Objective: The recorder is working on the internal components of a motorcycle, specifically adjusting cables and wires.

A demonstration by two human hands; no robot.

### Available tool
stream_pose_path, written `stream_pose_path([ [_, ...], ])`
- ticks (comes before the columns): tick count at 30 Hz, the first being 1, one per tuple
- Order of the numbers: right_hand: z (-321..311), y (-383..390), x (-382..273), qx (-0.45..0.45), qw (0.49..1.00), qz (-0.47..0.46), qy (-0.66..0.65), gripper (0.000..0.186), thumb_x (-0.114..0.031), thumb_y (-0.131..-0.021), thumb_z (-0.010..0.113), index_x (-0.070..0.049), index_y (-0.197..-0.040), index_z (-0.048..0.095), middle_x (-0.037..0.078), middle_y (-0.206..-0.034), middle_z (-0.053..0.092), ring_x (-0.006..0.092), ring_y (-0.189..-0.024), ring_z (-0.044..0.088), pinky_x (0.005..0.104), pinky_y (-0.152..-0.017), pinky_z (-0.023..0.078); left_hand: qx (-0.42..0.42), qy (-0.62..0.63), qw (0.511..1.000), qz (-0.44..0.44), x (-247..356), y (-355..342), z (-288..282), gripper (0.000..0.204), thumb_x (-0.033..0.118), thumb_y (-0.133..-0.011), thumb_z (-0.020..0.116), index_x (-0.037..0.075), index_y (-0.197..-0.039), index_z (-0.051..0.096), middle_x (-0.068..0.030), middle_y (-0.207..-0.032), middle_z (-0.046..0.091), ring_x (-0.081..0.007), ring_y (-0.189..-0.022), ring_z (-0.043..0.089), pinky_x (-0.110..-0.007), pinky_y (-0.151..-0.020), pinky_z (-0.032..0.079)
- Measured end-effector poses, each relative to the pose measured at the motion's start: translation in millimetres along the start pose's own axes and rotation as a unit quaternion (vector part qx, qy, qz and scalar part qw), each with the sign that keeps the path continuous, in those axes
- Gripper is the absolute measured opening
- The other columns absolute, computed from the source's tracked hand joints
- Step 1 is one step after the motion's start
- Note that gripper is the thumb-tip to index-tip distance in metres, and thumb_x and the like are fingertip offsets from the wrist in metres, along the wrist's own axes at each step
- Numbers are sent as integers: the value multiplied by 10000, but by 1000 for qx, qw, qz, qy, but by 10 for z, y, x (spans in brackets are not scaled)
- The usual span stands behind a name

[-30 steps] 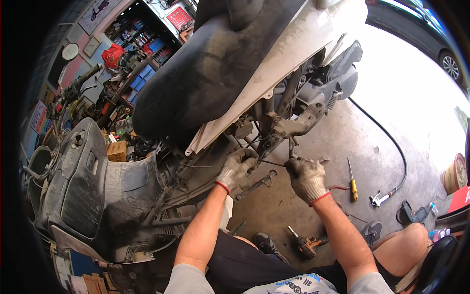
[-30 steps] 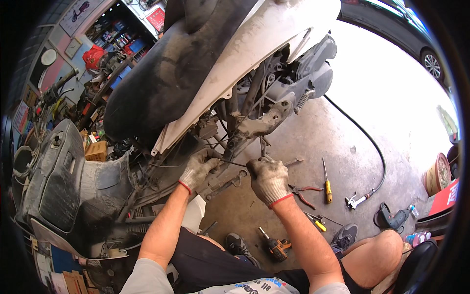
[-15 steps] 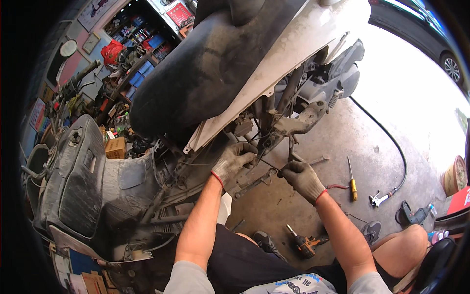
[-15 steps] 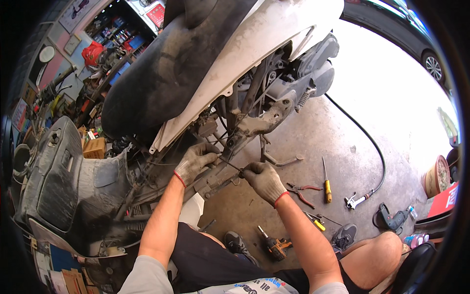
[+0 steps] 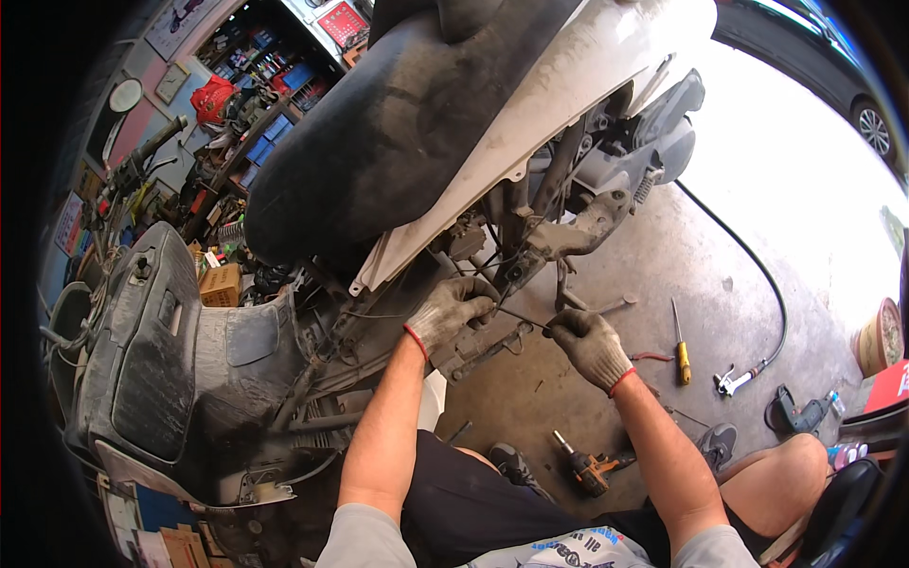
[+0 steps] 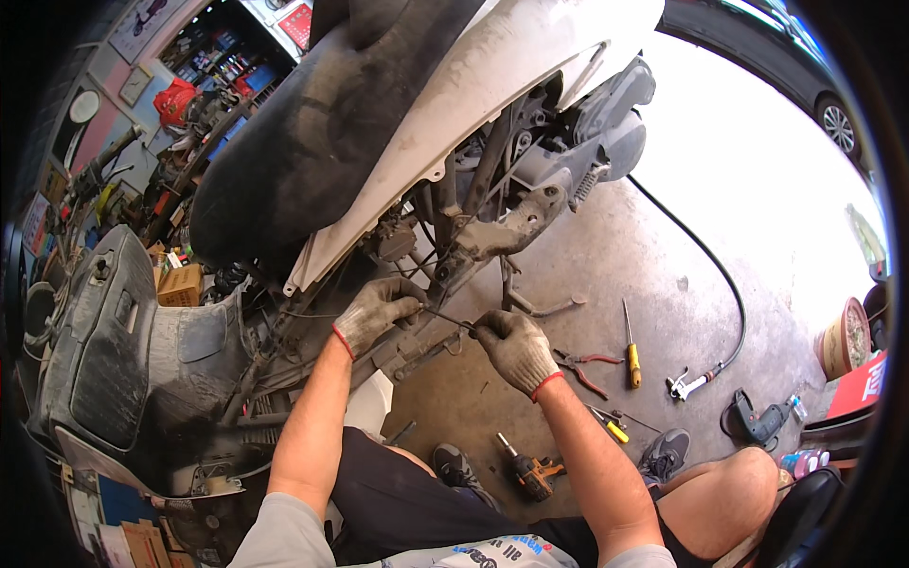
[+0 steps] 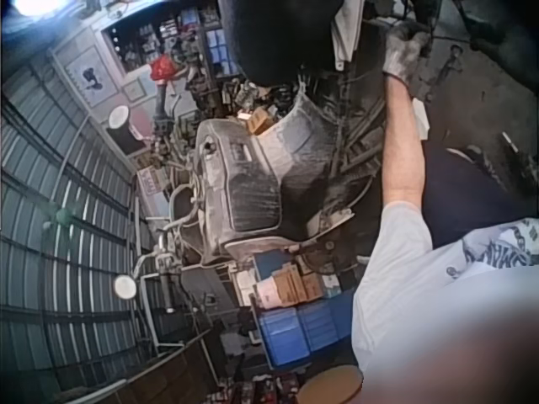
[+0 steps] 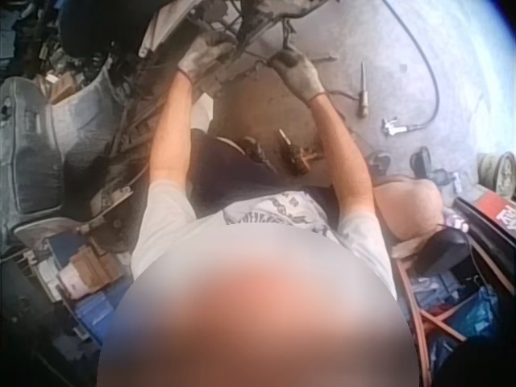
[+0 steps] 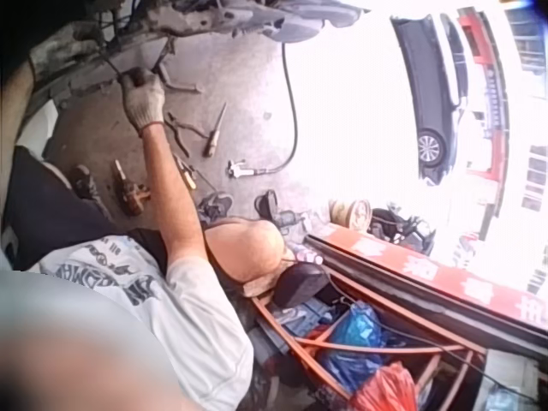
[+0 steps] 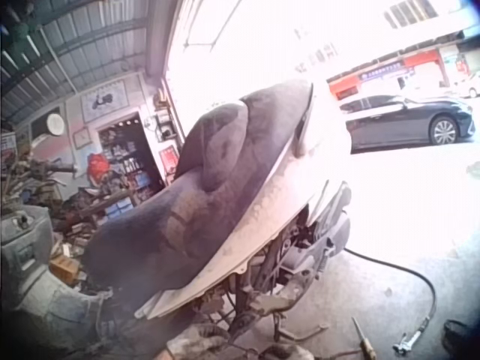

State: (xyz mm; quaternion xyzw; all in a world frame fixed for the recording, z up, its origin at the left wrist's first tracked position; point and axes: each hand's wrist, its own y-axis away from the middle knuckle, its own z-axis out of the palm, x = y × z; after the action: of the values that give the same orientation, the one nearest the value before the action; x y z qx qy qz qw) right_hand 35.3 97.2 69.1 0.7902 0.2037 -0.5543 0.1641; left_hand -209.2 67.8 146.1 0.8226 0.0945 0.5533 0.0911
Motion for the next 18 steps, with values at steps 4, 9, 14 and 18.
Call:
stream_pose_path([
  [4, 7, 18, 20, 24, 999, -33, 10, 259, -270, -896, 571, -78, -1005, 707, 163, -963, 701, 340, -937, 665, 423, -834, 507, -10, -1, 1000, -14, -10, -9, -8, 170, 96, -860, 640, -16, -985, 670, -27, -796, 640, -92, -705, 581, -245, -676, 485],
  [9, 24, 51, -12, 51, 997, -39, 30, 247, -275, -899, 584, -81, -1003, 697, 179, -945, 696, 365, -920, 661, 447, -809, 512, -15, -18, 1000, -21, -8, -20, 2, 177, 106, -857, 642, -16, -983, 672, -25, -784, 633, -95, -708, 582, -247, -677, 486],
  [14, 206, 126, -12, 106, 990, -62, 74, 227, -258, -897, 596, -80, -1005, 686, 190, -927, 690, 376, -912, 657, 452, -788, 515, -9, 19, 1000, -17, -43, -26, -9, 194, 134, -861, 659, -6, -995, 664, -32, -797, 636, -96, -711, 588, -240, -666, 480],
  [18, 210, 58, 7, -21, 985, 58, -162, 211, -244, -901, 593, -75, -989, 684, 189, -921, 688, 382, -907, 657, 459, -778, 513, -33, 160, 986, -18, -58, -36, -51, 221, 166, -874, 669, 17, -1036, 642, -35, -830, 639, -103, -711, 600, -230, -654, 477],
])
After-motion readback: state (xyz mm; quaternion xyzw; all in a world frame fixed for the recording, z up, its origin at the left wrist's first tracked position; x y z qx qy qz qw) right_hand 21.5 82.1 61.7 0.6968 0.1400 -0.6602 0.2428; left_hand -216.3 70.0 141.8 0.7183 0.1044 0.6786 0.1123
